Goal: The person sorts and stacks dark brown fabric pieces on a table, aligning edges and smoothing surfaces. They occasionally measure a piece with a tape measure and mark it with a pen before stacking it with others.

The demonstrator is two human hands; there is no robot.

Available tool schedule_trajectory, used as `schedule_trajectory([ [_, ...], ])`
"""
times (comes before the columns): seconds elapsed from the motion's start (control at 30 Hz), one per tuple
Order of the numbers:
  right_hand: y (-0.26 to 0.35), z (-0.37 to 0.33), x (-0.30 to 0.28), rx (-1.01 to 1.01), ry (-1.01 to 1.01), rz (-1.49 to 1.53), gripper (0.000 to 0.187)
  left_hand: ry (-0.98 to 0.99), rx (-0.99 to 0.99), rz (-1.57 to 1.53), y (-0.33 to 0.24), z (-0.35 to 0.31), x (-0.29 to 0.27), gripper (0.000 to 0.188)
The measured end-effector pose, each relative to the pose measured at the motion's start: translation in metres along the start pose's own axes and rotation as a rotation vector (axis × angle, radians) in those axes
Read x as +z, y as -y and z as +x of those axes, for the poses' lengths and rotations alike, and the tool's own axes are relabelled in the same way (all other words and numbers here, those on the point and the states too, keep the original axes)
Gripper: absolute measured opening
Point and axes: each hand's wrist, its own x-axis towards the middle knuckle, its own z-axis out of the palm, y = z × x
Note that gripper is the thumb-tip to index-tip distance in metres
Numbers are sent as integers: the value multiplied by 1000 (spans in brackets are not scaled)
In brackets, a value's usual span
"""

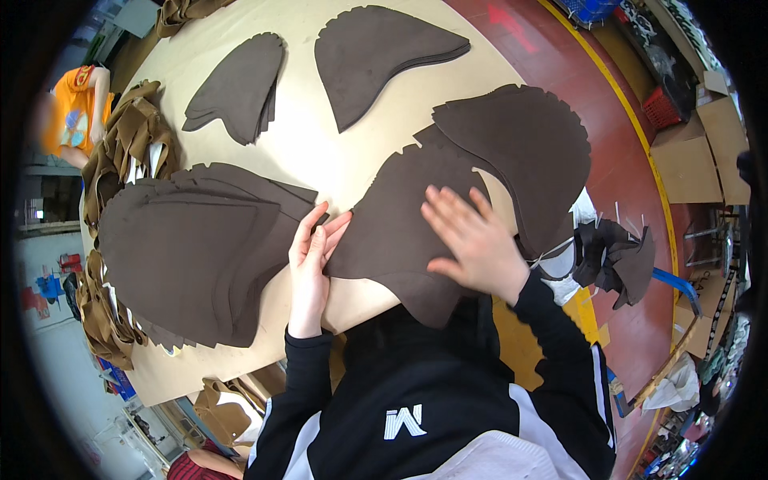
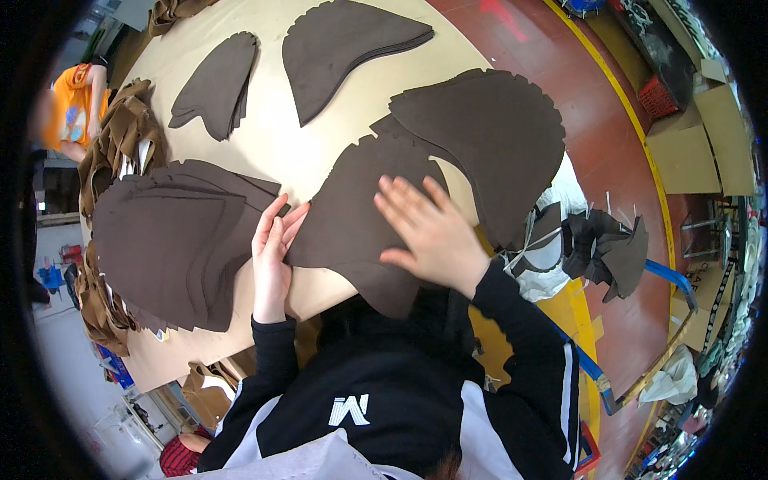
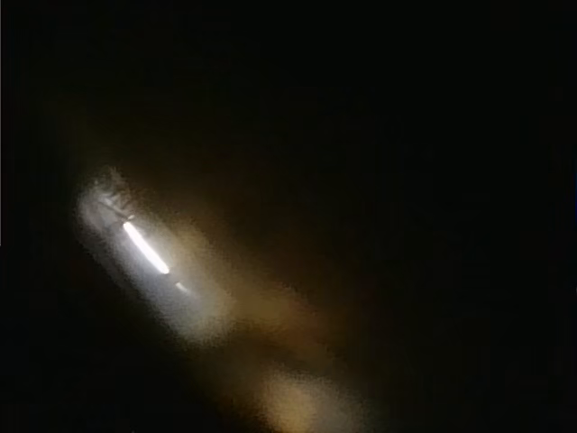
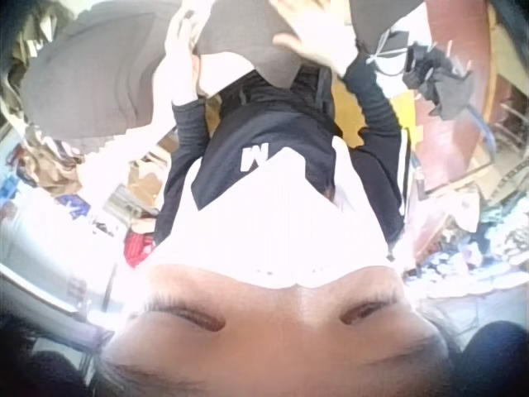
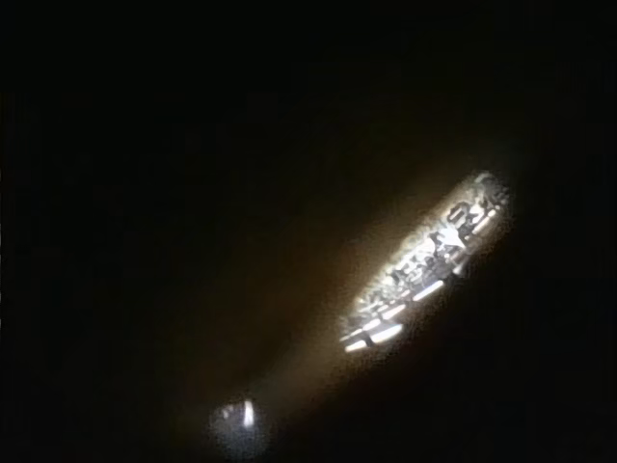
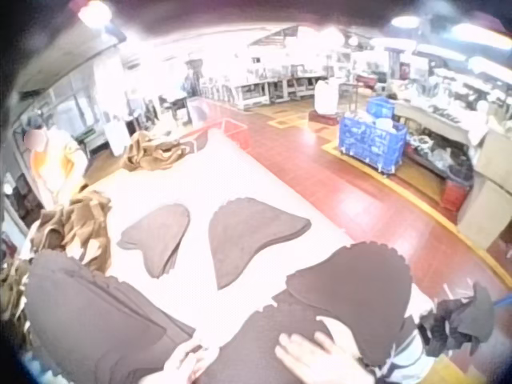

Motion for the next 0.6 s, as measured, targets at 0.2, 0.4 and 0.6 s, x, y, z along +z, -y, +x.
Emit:
schedule_trajectory([
  [0.2,44,-42,11,-150,61,212,65,6,52,86,4,1,3,41],
  [0.4,55,-55,19,668,-734,630,27,-18,53,376,5,-7,2,38],
  [0.6,49,-68,22,746,-650,1167,41,-31,187,196,-10,-13,8,32],
])
